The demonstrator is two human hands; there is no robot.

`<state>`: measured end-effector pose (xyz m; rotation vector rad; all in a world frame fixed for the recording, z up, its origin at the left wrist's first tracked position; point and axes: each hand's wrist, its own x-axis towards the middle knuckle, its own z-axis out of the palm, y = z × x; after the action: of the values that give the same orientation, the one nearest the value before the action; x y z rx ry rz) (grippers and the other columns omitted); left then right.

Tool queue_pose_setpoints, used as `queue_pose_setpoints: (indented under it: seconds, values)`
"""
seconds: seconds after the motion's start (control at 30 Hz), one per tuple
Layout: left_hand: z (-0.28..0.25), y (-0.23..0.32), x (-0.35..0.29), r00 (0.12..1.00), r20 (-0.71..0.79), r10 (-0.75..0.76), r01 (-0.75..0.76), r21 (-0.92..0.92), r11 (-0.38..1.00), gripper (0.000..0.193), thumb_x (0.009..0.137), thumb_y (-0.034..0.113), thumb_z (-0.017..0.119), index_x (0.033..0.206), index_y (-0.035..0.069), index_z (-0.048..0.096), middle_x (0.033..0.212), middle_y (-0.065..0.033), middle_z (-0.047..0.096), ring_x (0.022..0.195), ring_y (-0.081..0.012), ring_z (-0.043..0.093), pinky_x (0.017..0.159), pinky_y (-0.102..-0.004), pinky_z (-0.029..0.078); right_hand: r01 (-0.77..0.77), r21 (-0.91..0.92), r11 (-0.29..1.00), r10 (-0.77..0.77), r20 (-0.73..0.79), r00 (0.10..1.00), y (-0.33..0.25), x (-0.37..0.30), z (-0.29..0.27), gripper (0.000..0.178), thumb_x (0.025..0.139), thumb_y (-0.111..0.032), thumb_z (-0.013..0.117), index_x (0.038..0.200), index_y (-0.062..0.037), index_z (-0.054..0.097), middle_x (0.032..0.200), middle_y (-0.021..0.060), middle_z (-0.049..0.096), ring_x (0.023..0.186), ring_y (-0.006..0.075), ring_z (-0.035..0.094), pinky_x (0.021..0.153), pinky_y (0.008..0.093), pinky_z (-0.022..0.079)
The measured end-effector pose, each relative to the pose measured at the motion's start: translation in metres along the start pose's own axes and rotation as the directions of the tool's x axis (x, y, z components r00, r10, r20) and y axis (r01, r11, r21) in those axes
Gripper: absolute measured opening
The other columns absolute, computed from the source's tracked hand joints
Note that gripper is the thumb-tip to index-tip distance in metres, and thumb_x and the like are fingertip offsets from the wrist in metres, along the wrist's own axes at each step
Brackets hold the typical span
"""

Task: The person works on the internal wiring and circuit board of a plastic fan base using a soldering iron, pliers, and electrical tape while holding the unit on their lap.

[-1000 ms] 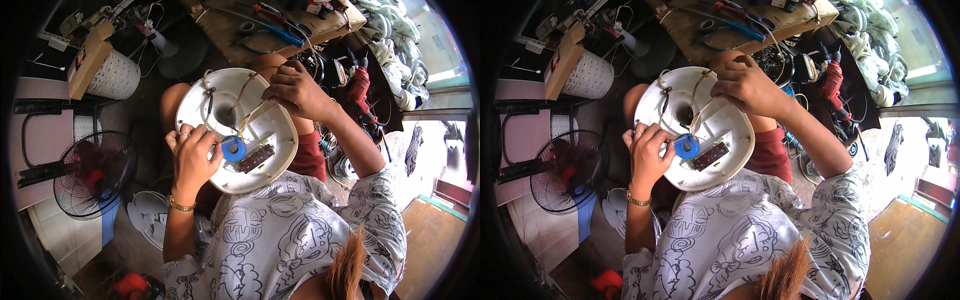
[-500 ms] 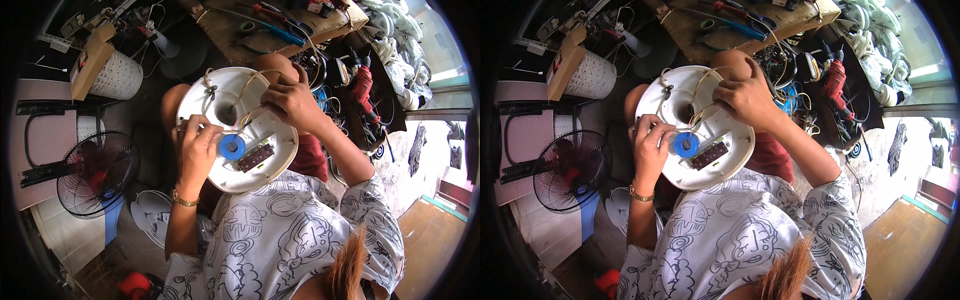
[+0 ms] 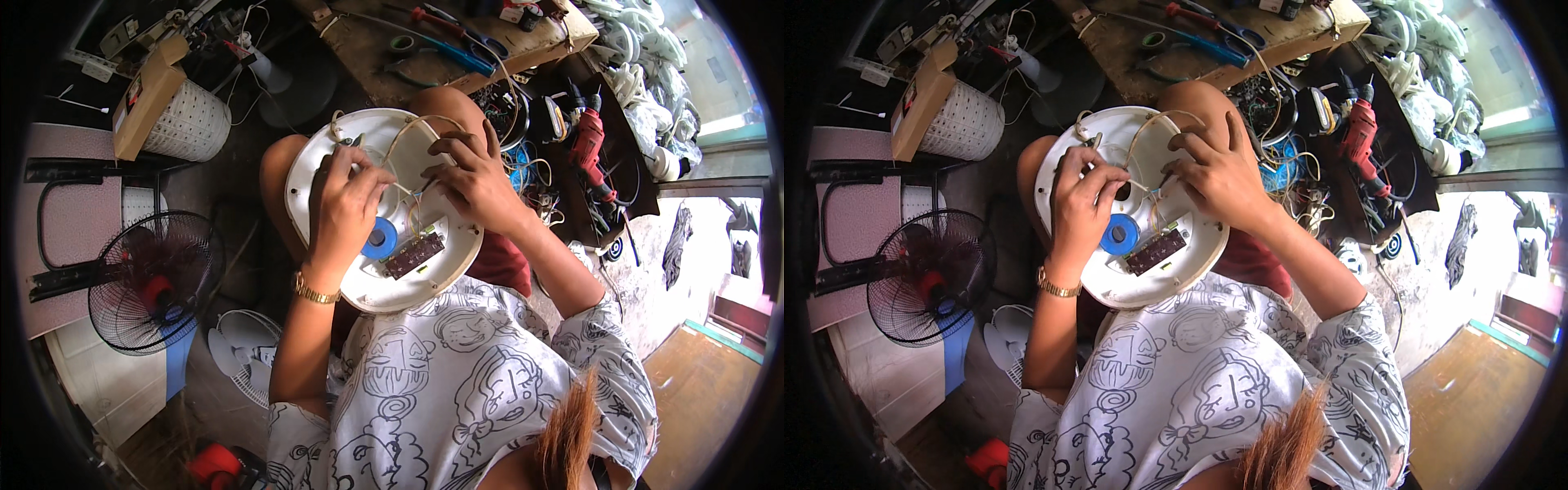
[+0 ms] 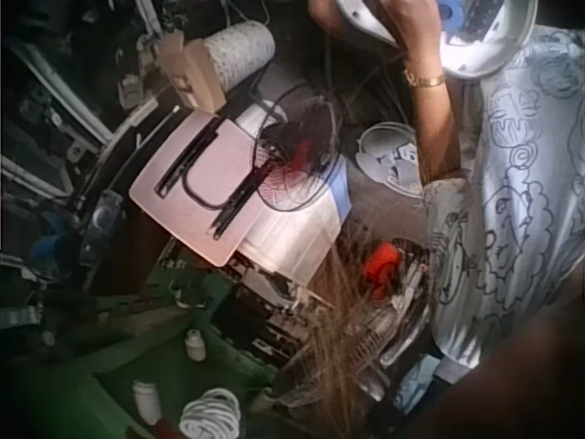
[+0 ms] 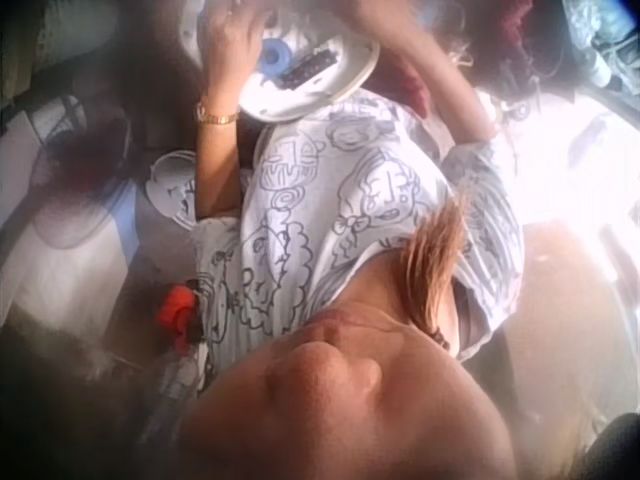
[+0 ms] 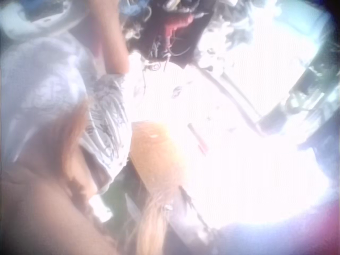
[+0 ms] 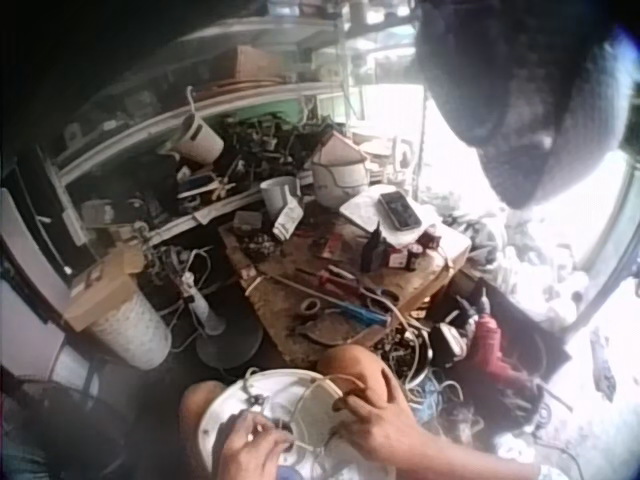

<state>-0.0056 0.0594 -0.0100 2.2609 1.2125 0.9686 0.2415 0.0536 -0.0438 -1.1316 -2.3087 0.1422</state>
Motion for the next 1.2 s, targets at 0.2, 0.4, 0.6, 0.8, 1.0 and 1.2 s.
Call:
queue_pose_setpoints:
  seconds: [0.2, 0.4, 0.6, 0.8, 1.0, 1.2]
  values:
    - [0.008, 0.003, 0.013, 0.998, 0.048, 0.049, -0.047, -0.044, 0.998, 0.017, 0.076, -0.006, 0.077, 0.090, 0.003, 0.073, 0.091, -0.0087, 0.056, 0.082, -0.0247, 0.062, 0.071, -0.0367, 0.052, -0.170, 0.215, 0.962, 0.184, -0.043, 0.982, -0.029, 0.004, -0.013, 0.055, 0.075, -0.023, 0.082, 0.125, -0.0131, 0.063, 0.111, 0.0065, 0.065, 0.110, 0.0314, 0.058, 0.098, 0.0519, 0.037]
    - [-0.009, 0.001, -0.005, 0.997, 0.016, 0.075, -0.077, 0.100, 0.992, 0.020, 0.077, -0.008, 0.071, 0.090, 0.007, 0.072, 0.097, -0.0100, 0.054, 0.086, -0.0277, 0.062, 0.076, -0.0381, 0.051, -0.208, 0.231, 0.950, 0.215, -0.005, 0.977, -0.022, -0.003, 0.006, 0.051, 0.074, -0.017, 0.083, 0.121, -0.0133, 0.064, 0.097, -0.0007, 0.069, 0.104, 0.0266, 0.060, 0.100, 0.0526, 0.038]
    - [-0.040, -0.003, -0.036, 0.987, -0.025, -0.159, 0.152, 0.470, 0.870, 0.016, 0.083, 0.003, 0.068, 0.094, 0.012, 0.076, 0.098, -0.0045, 0.058, 0.097, -0.0268, 0.058, 0.084, -0.0441, 0.040, -0.127, 0.320, 0.939, 0.163, -0.089, 0.983, -0.020, -0.016, 0.014, 0.046, 0.076, -0.010, 0.080, 0.119, -0.0140, 0.065, 0.096, -0.0029, 0.069, 0.102, 0.0242, 0.062, 0.106, 0.0500, 0.038]
    - [-0.011, 0.047, -0.020, 0.911, 0.376, -0.172, -0.009, 0.434, 0.901, 0.013, 0.076, 0.020, 0.076, 0.085, 0.011, 0.076, 0.107, -0.0041, 0.062, 0.108, -0.0268, 0.054, 0.092, -0.0468, 0.034, -0.082, 0.363, 0.928, 0.135, -0.125, 0.983, -0.019, -0.016, 0.016, 0.041, 0.075, -0.007, 0.080, 0.114, -0.0134, 0.067, 0.096, -0.0027, 0.069, 0.098, 0.0220, 0.063, 0.104, 0.0482, 0.040]
    - [0.024, 0.021, -0.011, 0.959, 0.273, -0.075, -0.092, 0.550, 0.830, 0.030, 0.081, 0.034, 0.078, 0.098, 0.009, 0.078, 0.120, -0.0130, 0.062, 0.118, -0.0351, 0.052, 0.095, -0.0515, 0.034, -0.032, 0.405, 0.914, 0.138, -0.236, 0.962, -0.021, -0.019, 0.026, 0.042, 0.073, -0.005, 0.081, 0.112, -0.0111, 0.067, 0.091, -0.0016, 0.068, 0.093, 0.0227, 0.062, 0.101, 0.0468, 0.041]
    - [0.026, 0.032, 0.000, 0.787, 0.507, -0.353, 0.049, 0.518, 0.854, 0.033, 0.079, 0.034, 0.081, 0.101, 0.010, 0.078, 0.129, -0.0149, 0.062, 0.127, -0.0364, 0.052, 0.104, -0.0568, 0.031, -0.036, 0.407, 0.913, 0.147, -0.246, 0.958, -0.022, -0.021, 0.027, 0.042, 0.072, -0.005, 0.081, 0.111, -0.0107, 0.067, 0.090, -0.0002, 0.068, 0.090, 0.0232, 0.062, 0.098, 0.0449, 0.041]
